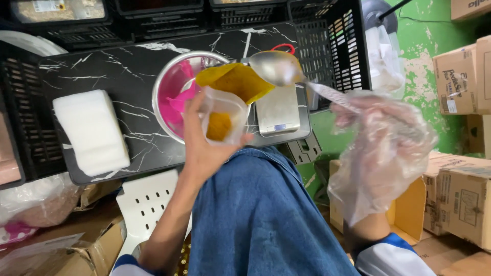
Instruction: The person scoops yellow powder from a large bag into a small plastic bag using a metal scoop. They place the small bag on a digital scale to measure the weight, then seal the bag and set it aside. The process is repeated with a second bag.
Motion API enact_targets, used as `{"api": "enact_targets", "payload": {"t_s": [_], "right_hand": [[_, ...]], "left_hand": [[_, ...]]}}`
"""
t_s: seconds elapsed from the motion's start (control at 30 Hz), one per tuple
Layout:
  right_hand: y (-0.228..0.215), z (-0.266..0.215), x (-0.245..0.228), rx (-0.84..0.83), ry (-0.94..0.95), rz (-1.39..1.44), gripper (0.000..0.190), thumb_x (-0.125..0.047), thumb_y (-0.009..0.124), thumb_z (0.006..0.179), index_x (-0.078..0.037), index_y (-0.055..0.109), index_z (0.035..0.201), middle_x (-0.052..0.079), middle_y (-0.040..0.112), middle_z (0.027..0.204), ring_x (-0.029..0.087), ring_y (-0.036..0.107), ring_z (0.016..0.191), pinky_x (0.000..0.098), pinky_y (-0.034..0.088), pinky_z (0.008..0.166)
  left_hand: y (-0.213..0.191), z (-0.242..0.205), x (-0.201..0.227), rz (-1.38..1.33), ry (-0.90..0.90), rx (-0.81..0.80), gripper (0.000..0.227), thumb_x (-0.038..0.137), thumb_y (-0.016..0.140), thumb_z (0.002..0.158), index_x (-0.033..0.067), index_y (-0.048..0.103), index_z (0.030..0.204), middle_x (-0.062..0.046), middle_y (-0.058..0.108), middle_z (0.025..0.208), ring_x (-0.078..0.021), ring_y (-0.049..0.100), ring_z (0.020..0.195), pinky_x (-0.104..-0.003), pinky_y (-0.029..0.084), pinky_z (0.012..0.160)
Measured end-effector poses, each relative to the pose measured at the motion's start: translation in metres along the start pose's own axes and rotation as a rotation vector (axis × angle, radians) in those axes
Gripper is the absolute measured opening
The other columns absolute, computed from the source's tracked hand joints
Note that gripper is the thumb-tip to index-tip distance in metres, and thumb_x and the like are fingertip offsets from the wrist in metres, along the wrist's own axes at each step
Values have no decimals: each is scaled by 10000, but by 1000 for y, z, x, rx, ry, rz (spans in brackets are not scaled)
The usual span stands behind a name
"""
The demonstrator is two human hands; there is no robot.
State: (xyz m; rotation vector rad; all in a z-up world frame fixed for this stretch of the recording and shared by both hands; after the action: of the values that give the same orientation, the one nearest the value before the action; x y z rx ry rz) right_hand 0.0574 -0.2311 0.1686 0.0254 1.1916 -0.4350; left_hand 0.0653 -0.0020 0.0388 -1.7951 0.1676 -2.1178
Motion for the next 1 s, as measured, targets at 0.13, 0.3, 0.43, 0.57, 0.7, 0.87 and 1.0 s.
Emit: {"api": "enact_targets", "payload": {"t_s": [0.13,0.3,0.43,0.57,0.7,0.87,1.0], "right_hand": [[-19,5,7,241,182,-141,301,-326,573,1029,-36,653,1010,122,704,898,181,710,684,279,593,646],[-60,-3,32,386,497,-625,232,-426,635,1092,-254,753,992,-124,746,848,8,708,795,174,523,653],[-75,4,32,118,309,-536,341,-363,483,1140,-151,737,1058,-38,750,881,67,743,857,227,522,828],[-67,12,18,255,521,-228,312,-403,595,1062,-125,732,1024,31,778,890,46,709,743,136,410,655],[-77,13,43,281,441,22,163,-246,673,1062,-101,659,991,69,746,1035,159,771,798,226,572,739],[-77,20,48,313,543,-55,191,-275,661,1004,-96,722,976,22,759,913,97,725,712,200,545,654],[-73,21,54,298,465,105,162,-227,694,1002,-75,669,952,72,747,991,162,738,733,233,543,662]], "left_hand": [[39,-12,33,-269,-105,-297,1091,291,1003,667,80,392,1547,-127,472,1526,-251,561,1334,-392,449,1190],[130,-8,-22,-261,-6,-428,1066,377,988,707,114,390,1550,-150,521,1423,-290,589,1320,-408,481,1161],[172,-1,-70,-283,-3,-356,1000,270,980,772,108,373,1549,-147,463,1524,-297,480,1418,-428,431,1209],[182,1,-100,-64,-66,-444,1360,369,1045,684,133,137,1669,-140,264,1718,-315,311,1565,-472,285,1291],[156,-3,-78,-114,-21,-528,1528,460,1032,667,165,-68,1687,-170,-1,1793,-372,51,1672,-569,130,1342],[109,-30,-48,-31,-153,-597,1304,510,883,792,229,-27,1684,-172,75,1793,-374,94,1657,-549,161,1309],[77,-50,-47,-24,-63,-493,1063,399,838,891,175,168,1686,-119,278,1752,-338,260,1619,-535,251,1301]]}}
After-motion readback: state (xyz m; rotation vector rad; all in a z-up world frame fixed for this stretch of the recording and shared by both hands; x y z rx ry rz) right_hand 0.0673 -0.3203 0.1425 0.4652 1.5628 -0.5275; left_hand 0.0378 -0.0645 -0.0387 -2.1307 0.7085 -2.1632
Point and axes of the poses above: each hand's wrist, its own z-axis towards the middle knuckle, its own y-axis out of the palm, x = y × z, the point moved 1 cm from there along z, towards the middle knuckle
